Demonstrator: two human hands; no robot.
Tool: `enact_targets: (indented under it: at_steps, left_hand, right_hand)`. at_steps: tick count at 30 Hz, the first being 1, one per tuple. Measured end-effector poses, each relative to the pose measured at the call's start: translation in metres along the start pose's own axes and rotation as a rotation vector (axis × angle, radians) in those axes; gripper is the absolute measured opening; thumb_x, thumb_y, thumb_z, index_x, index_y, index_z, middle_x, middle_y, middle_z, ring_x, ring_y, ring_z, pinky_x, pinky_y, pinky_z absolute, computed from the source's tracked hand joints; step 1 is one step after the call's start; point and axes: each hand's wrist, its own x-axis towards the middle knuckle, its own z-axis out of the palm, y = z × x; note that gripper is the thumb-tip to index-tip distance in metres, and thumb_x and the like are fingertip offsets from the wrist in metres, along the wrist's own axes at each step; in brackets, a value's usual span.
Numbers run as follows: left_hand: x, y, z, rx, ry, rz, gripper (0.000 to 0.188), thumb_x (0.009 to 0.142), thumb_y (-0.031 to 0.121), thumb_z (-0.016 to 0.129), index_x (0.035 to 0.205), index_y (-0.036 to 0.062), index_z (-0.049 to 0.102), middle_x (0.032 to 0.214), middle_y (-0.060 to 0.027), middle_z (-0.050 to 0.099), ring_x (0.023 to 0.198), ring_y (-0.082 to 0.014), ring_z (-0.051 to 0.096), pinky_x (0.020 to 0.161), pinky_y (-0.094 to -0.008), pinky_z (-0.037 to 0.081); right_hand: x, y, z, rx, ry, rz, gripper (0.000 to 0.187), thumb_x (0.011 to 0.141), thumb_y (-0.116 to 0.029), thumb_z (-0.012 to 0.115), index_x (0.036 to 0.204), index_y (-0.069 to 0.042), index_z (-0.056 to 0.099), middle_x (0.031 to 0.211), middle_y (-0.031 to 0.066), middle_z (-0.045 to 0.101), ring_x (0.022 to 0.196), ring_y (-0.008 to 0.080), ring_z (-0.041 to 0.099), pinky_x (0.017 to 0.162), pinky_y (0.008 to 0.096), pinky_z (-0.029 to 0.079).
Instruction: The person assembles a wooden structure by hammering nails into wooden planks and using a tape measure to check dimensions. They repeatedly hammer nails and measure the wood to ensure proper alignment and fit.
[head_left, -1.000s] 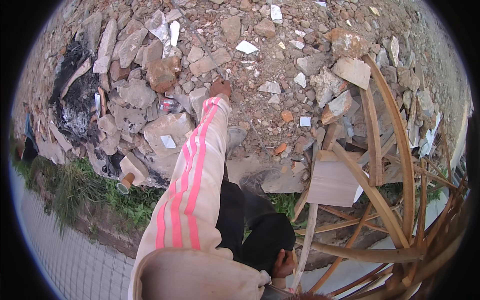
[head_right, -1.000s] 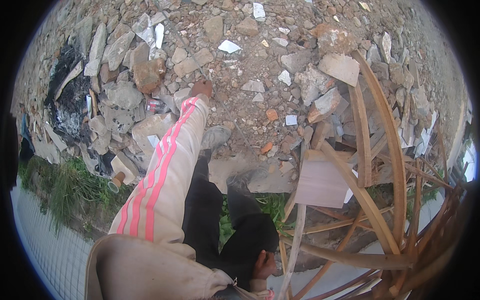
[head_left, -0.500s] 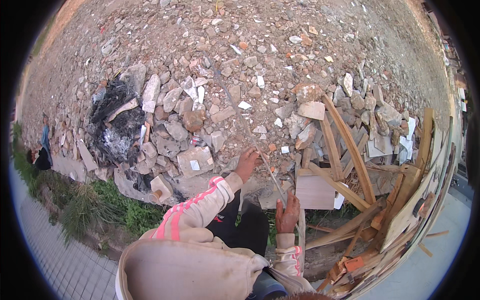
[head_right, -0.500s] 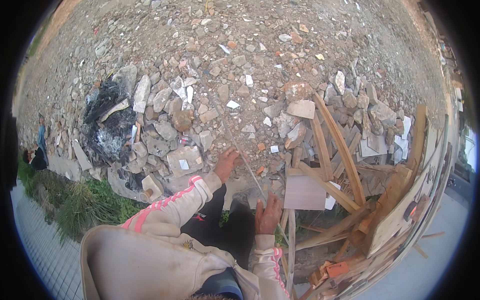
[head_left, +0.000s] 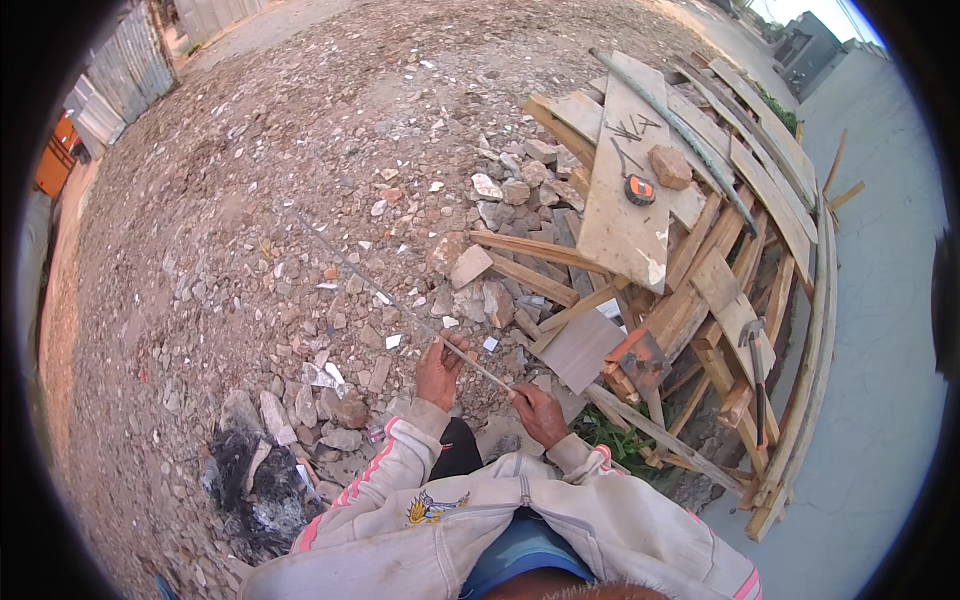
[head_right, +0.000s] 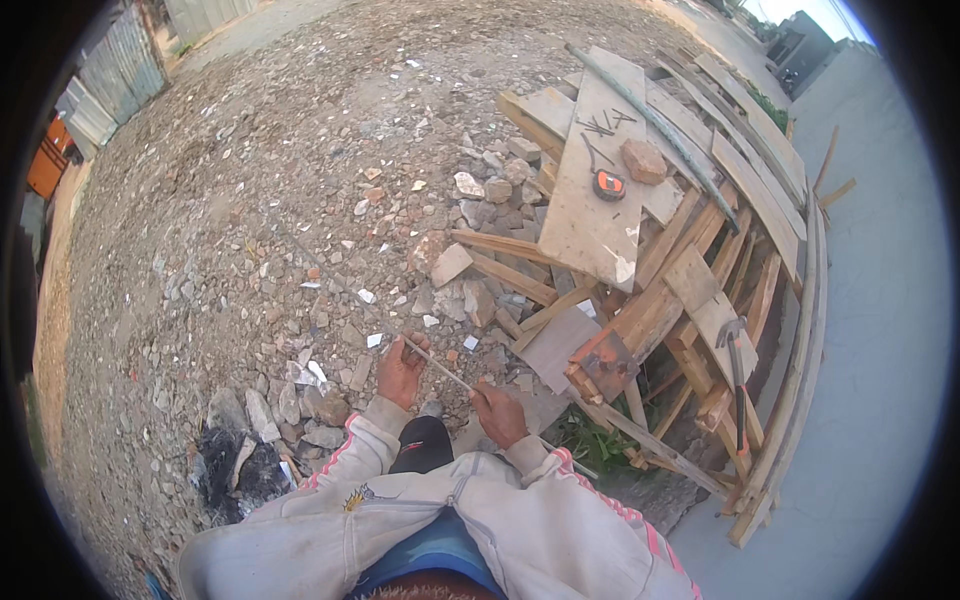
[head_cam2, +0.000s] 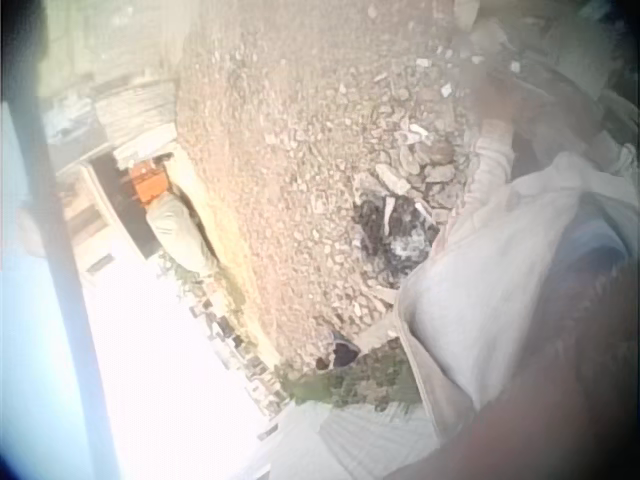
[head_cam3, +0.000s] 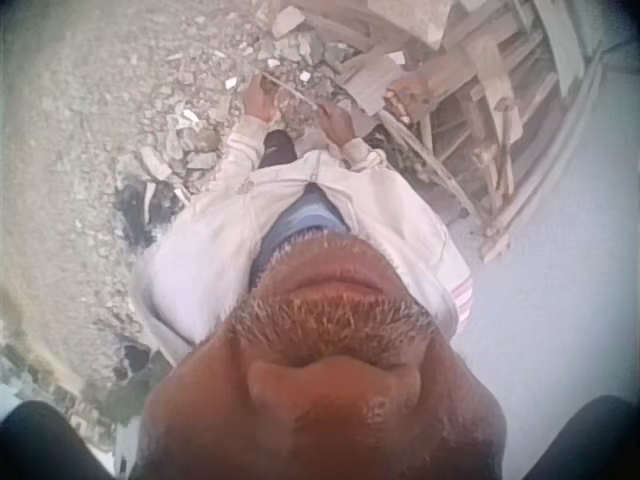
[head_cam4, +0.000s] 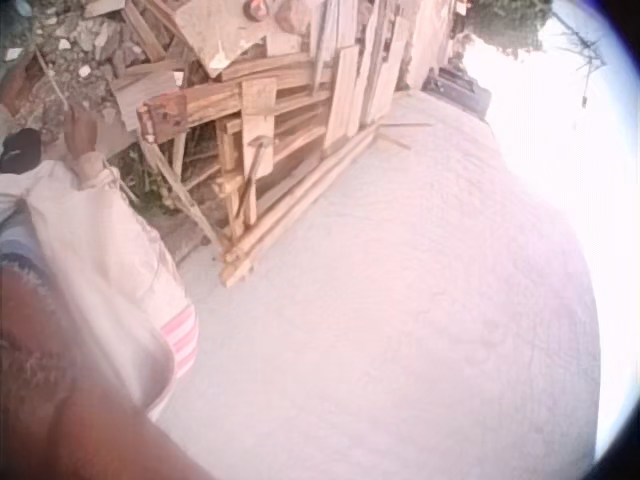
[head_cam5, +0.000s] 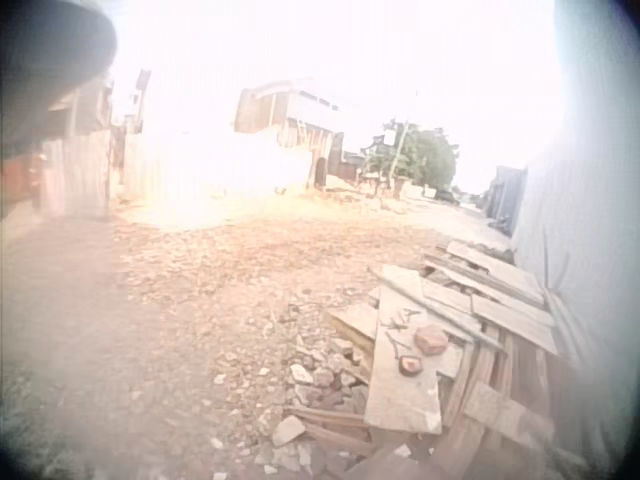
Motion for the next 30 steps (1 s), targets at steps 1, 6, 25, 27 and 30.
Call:
enact_targets:
  at_steps: [1,6,25,27,30]
  left_hand:
    - [-0.007,-0.011,0.007,0.035,-0.006,-0.015,0.035,0.108,0.032,0.054,0.131,0.0078,0.062,0.121,-0.0067,0.07,0.117,-0.0235,0.067,0.101,-0.042,0.049]
    - [-0.027,-0.064,0.056,0.11,-0.114,-0.089,0.034,0.108,0.032,0.054,0.133,0.0088,0.061,0.125,-0.0058,0.069,0.119,-0.0232,0.065,0.105,-0.0425,0.047]
    - [-0.109,-0.114,0.188,0.226,-0.354,-0.108,0.04,0.11,0.032,0.046,0.137,0.0026,0.055,0.127,-0.0127,0.067,0.117,-0.0269,0.066,0.104,-0.0434,0.051]
    - [-0.116,-0.11,0.192,0.243,-0.372,-0.104,0.044,0.111,0.034,0.044,0.139,0.0018,0.053,0.128,-0.0134,0.066,0.118,-0.0273,0.065,0.105,-0.0439,0.051]
    - [-0.128,-0.103,0.193,0.246,-0.402,-0.091,0.05,0.111,0.038,0.039,0.144,0.0013,0.049,0.131,-0.0133,0.065,0.12,-0.0278,0.064,0.107,-0.0446,0.05]
  right_hand:
    - [-0.01,0.004,-0.01,-0.005,0.007,-0.009,0.024,0.102,-0.024,0.062,0.111,-0.006,0.074,0.086,0.0175,0.069,0.076,0.0354,0.067,0.071,0.044,0.051]
    - [-0.066,0.033,-0.072,0.03,0.085,0.069,0.025,0.099,-0.027,0.062,0.113,-0.008,0.072,0.092,0.019,0.073,0.086,0.0407,0.07,0.075,0.0503,0.052]
    - [-0.164,0.032,-0.174,0.134,0.35,0.099,0.024,0.098,-0.022,0.066,0.11,-0.002,0.071,0.093,0.0203,0.071,0.082,0.0364,0.068,0.074,0.0445,0.052]
    - [-0.163,0.036,-0.176,0.152,0.309,0.09,0.021,0.098,-0.018,0.067,0.109,-0.001,0.071,0.09,0.0177,0.069,0.075,0.0325,0.064,0.071,0.0418,0.051]
    - [-0.163,0.039,-0.164,0.175,0.411,-0.017,0.018,0.097,-0.015,0.069,0.107,-0.001,0.071,0.089,0.0178,0.068,0.077,0.0343,0.065,0.071,0.0423,0.051]
